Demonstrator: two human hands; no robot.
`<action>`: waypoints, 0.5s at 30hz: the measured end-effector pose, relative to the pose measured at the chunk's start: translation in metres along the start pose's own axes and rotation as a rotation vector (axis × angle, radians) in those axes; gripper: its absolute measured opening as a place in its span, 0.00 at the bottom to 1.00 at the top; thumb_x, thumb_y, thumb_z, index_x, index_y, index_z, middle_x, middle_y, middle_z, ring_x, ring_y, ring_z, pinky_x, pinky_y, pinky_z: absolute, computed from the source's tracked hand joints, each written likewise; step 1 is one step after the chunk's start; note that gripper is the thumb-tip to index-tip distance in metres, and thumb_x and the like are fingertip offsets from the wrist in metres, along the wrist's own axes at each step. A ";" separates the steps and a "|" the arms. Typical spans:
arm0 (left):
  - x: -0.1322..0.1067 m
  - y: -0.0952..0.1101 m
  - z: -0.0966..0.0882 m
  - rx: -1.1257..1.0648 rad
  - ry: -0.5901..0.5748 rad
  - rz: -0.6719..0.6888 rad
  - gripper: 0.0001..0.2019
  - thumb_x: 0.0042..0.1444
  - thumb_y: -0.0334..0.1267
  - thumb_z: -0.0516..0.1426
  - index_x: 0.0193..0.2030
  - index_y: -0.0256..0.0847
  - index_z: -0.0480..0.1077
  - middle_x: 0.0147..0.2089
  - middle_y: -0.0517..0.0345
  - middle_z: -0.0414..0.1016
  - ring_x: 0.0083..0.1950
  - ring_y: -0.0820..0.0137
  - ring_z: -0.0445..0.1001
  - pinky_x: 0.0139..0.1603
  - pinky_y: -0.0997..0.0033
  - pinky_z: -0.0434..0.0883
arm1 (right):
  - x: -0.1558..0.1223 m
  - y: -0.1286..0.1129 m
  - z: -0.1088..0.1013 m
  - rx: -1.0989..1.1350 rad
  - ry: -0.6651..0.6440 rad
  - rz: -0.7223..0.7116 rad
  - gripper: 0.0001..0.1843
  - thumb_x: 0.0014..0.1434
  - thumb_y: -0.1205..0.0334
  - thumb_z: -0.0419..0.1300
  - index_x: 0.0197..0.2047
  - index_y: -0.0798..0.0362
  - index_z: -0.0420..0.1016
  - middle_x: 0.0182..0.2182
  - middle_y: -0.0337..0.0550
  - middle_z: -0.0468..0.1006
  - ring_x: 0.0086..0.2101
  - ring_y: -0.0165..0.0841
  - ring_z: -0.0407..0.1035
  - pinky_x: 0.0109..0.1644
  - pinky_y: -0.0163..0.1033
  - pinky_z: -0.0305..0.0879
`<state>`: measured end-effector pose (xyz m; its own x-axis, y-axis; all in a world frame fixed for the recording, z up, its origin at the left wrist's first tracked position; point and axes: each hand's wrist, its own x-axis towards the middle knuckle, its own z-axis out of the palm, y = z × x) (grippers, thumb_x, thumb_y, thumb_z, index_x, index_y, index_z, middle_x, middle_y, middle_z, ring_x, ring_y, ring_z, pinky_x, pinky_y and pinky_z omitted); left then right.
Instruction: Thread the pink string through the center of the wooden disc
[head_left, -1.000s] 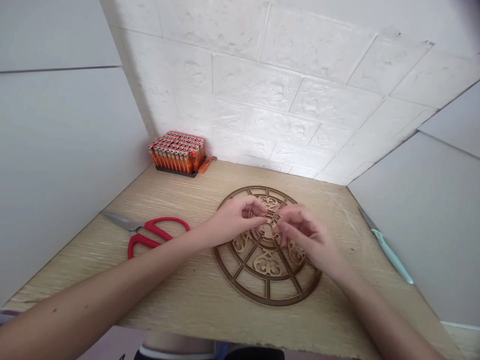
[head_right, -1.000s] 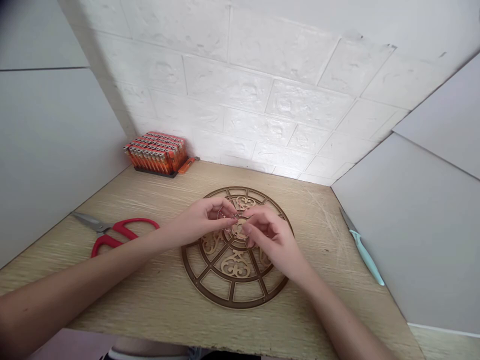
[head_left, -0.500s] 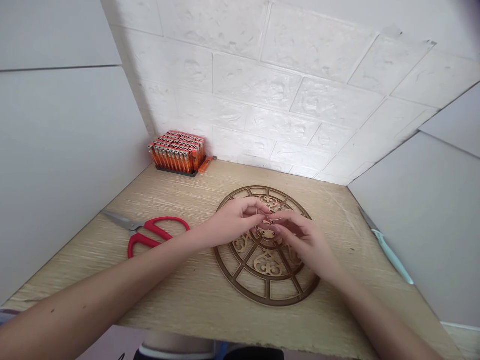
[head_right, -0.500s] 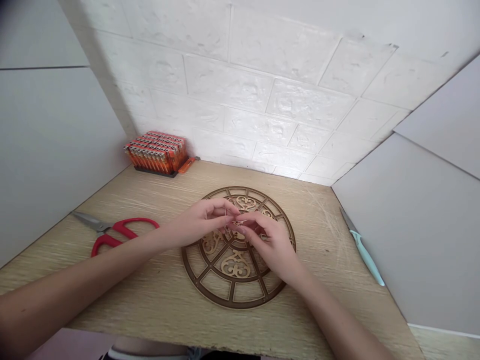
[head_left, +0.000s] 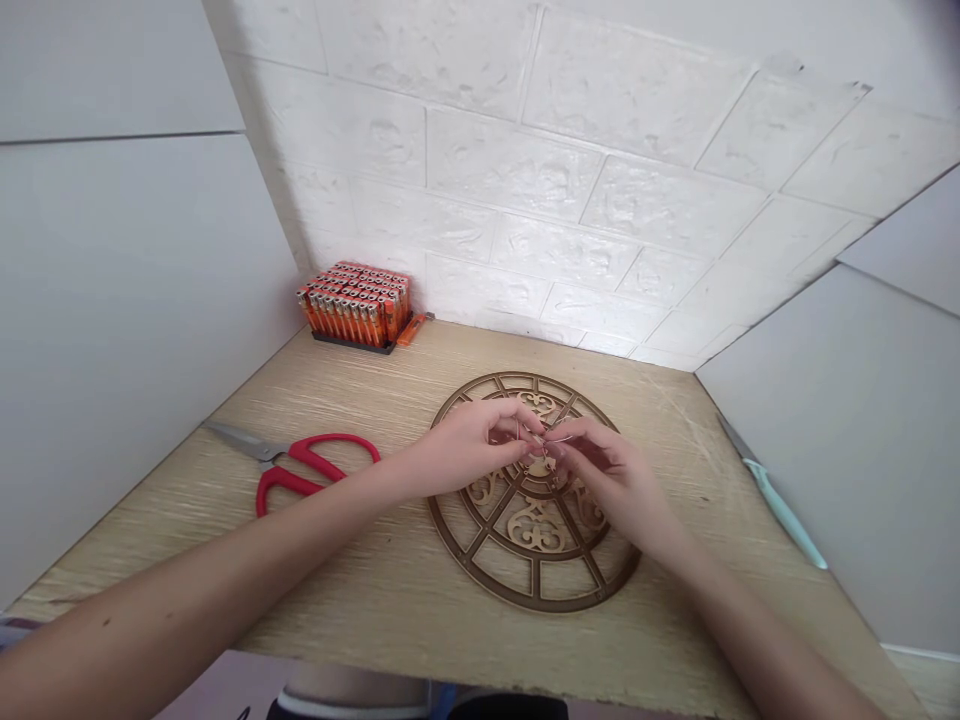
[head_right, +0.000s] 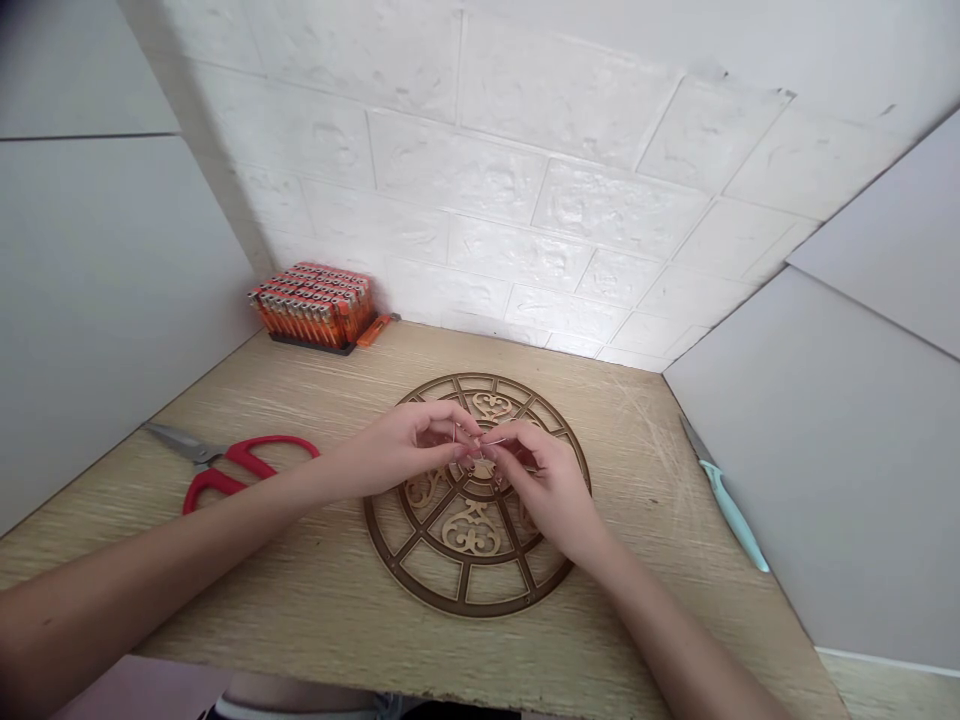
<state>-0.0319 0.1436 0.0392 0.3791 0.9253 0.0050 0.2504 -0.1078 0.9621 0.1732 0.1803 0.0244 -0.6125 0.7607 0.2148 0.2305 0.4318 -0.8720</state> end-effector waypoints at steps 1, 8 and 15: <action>0.000 0.000 0.000 0.008 0.000 -0.003 0.13 0.58 0.41 0.53 0.47 0.36 0.65 0.45 0.55 0.72 0.46 0.75 0.71 0.45 0.79 0.67 | 0.000 0.000 -0.001 0.016 0.008 0.010 0.08 0.65 0.57 0.54 0.42 0.51 0.72 0.37 0.42 0.72 0.36 0.31 0.68 0.38 0.34 0.66; -0.001 0.003 -0.003 0.216 0.132 -0.031 0.12 0.60 0.39 0.49 0.45 0.37 0.67 0.40 0.58 0.71 0.37 0.79 0.68 0.36 0.81 0.62 | 0.000 0.002 -0.009 0.101 0.135 0.007 0.09 0.64 0.56 0.56 0.40 0.52 0.70 0.35 0.42 0.70 0.33 0.29 0.65 0.35 0.33 0.64; -0.007 0.002 -0.008 0.613 0.325 -0.103 0.15 0.62 0.44 0.45 0.46 0.43 0.68 0.31 0.61 0.69 0.27 0.79 0.60 0.29 0.78 0.51 | 0.004 -0.003 -0.015 0.269 0.174 0.054 0.11 0.64 0.53 0.55 0.39 0.54 0.67 0.35 0.44 0.72 0.28 0.29 0.66 0.31 0.34 0.65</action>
<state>-0.0408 0.1398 0.0435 0.0644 0.9934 0.0952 0.7642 -0.1104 0.6355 0.1811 0.1892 0.0344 -0.4614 0.8605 0.2162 0.0368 0.2621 -0.9643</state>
